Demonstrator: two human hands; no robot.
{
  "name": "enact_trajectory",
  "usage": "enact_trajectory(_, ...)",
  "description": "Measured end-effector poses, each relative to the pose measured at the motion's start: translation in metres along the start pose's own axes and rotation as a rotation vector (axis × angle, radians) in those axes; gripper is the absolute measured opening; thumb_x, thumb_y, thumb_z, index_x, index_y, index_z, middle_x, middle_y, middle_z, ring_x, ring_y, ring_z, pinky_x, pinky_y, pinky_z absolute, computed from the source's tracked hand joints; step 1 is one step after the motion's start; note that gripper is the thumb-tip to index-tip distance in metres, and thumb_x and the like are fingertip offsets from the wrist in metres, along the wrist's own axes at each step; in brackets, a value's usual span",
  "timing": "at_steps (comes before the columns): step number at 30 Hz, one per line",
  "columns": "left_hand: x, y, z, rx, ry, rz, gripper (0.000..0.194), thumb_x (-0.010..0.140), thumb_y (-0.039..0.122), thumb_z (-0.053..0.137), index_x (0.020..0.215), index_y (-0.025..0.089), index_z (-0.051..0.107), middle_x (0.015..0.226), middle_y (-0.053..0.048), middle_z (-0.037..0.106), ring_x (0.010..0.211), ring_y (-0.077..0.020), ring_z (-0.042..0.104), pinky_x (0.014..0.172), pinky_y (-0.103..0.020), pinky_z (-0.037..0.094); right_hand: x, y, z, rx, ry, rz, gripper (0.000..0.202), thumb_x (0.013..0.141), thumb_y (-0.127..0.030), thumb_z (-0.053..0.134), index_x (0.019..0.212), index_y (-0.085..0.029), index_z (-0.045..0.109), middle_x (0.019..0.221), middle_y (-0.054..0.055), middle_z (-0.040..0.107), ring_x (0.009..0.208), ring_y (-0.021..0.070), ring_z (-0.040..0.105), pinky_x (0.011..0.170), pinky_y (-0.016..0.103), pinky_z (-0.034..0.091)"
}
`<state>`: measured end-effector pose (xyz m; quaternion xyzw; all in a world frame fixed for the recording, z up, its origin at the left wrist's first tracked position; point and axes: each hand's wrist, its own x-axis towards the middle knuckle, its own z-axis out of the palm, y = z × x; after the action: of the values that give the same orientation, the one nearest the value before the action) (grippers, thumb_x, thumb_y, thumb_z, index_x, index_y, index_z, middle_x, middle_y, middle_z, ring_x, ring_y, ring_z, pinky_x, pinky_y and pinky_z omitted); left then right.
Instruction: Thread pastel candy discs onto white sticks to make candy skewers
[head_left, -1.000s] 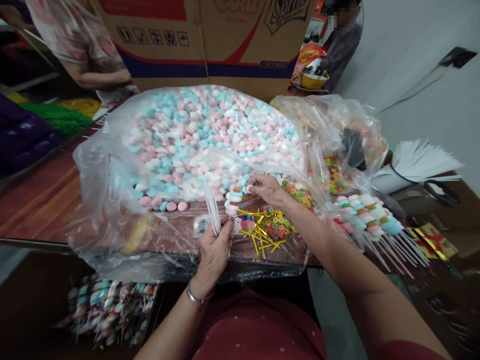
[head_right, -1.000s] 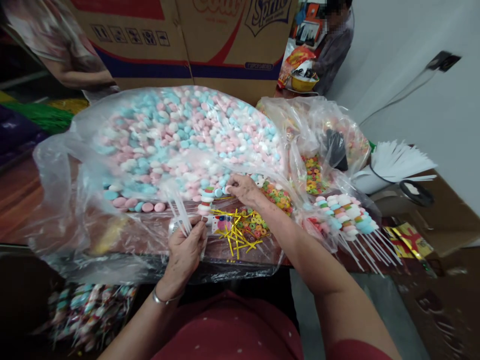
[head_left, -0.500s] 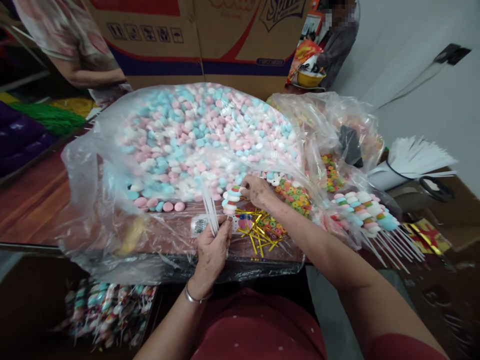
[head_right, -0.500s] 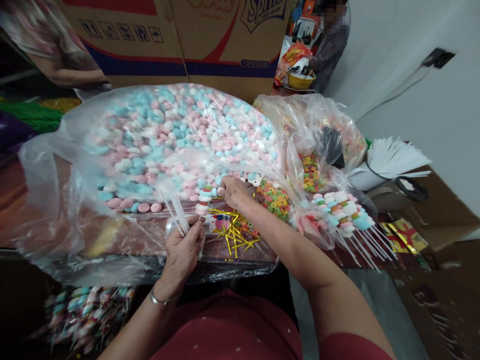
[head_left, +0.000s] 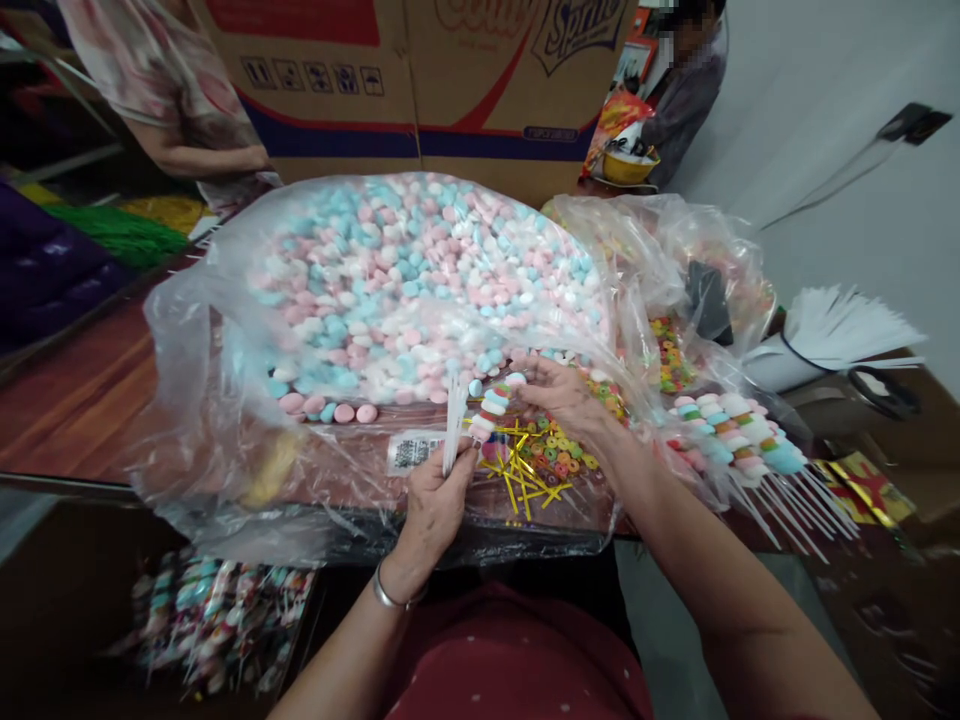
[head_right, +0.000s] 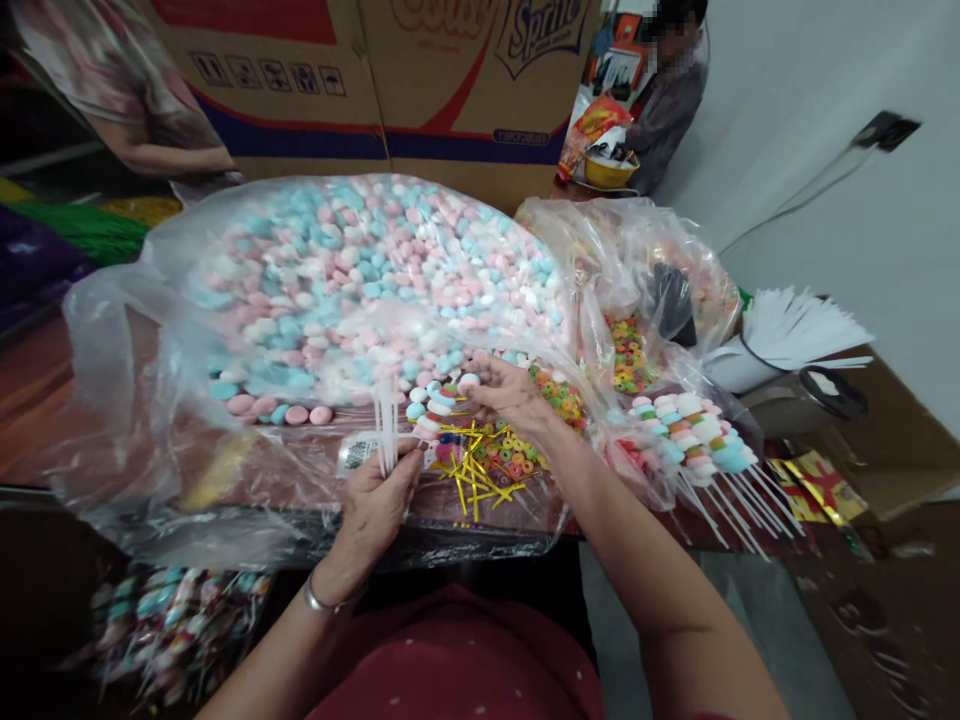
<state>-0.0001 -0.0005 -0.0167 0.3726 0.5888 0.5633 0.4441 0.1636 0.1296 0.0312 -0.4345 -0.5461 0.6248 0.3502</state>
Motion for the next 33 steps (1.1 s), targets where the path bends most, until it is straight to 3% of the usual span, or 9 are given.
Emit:
enact_trajectory(5, -0.001, 0.010, 0.000, 0.100, -0.095, 0.062, 0.025, 0.080, 0.034, 0.066, 0.093, 0.017, 0.079, 0.065, 0.000, 0.066, 0.065, -0.0154, 0.058, 0.065, -0.026, 0.046, -0.016, -0.005, -0.011, 0.148, 0.025, -0.036, 0.036, 0.063, -0.034, 0.085, 0.089, -0.019, 0.065, 0.079, -0.002, 0.070, 0.066, 0.0118, 0.067, 0.061, 0.028, 0.059)
enact_trajectory(8, -0.001, 0.009, 0.000, 0.164, -0.109, 0.105, 0.024, 0.082, 0.033, 0.064, 0.094, 0.019, 0.079, 0.073, 0.000, 0.070, 0.069, -0.0160, 0.060, 0.069, -0.026, 0.047, -0.016, 0.000, -0.012, 0.166, 0.036, -0.068, 0.038, 0.062, -0.034, 0.086, 0.090, -0.020, 0.065, 0.082, -0.002, 0.070, 0.069, 0.0130, 0.068, 0.064, 0.031, 0.062)
enact_trajectory(13, -0.001, 0.003, 0.000, 0.243, -0.082, 0.103, 0.026, 0.083, 0.036, 0.063, 0.094, 0.019, 0.079, 0.067, 0.002, 0.066, 0.064, -0.0151, 0.056, 0.064, -0.025, 0.043, -0.014, 0.004, -0.010, 0.136, 0.047, -0.100, 0.038, 0.063, -0.034, 0.086, 0.091, -0.020, 0.066, 0.083, -0.001, 0.070, 0.073, 0.0132, 0.068, 0.065, 0.030, 0.062)
enact_trajectory(17, -0.002, 0.005, 0.002, 0.264, -0.066, 0.122, 0.027, 0.083, 0.036, 0.061, 0.094, 0.020, 0.079, 0.065, 0.002, 0.065, 0.062, -0.0146, 0.054, 0.063, -0.025, 0.042, -0.020, 0.002, -0.009, 0.013, 0.064, -0.193, 0.038, 0.067, -0.036, 0.083, 0.100, -0.022, 0.070, 0.094, 0.002, 0.070, 0.082, 0.0142, 0.067, 0.071, 0.030, 0.062)
enact_trajectory(23, -0.002, 0.006, 0.004, 0.237, -0.065, 0.144, 0.026, 0.083, 0.035, 0.062, 0.093, 0.019, 0.079, 0.067, 0.001, 0.066, 0.062, -0.0148, 0.054, 0.062, -0.025, 0.042, -0.028, 0.000, -0.011, -0.321, 0.152, -0.400, 0.026, 0.087, -0.036, 0.062, 0.108, -0.026, 0.074, 0.109, 0.003, 0.072, 0.094, 0.0170, 0.068, 0.091, 0.039, 0.057)
enact_trajectory(30, -0.002, 0.005, 0.002, 0.266, -0.082, 0.148, 0.031, 0.086, 0.038, 0.058, 0.098, 0.018, 0.078, 0.071, 0.000, 0.069, 0.065, -0.0148, 0.055, 0.062, -0.024, 0.043, -0.031, 0.008, -0.006, -0.438, 0.294, -0.494, 0.029, 0.084, -0.027, 0.063, 0.111, -0.026, 0.074, 0.111, 0.002, 0.074, 0.100, 0.0187, 0.069, 0.096, 0.040, 0.054)
enact_trajectory(33, -0.002, 0.006, 0.002, 0.266, -0.079, 0.134, 0.032, 0.085, 0.038, 0.058, 0.098, 0.018, 0.078, 0.072, -0.001, 0.069, 0.065, -0.0152, 0.056, 0.063, -0.025, 0.043, -0.030, 0.010, -0.006, -0.443, 0.284, -0.571, 0.026, 0.085, -0.024, 0.063, 0.107, -0.027, 0.075, 0.108, 0.002, 0.075, 0.102, 0.0185, 0.069, 0.098, 0.040, 0.053)
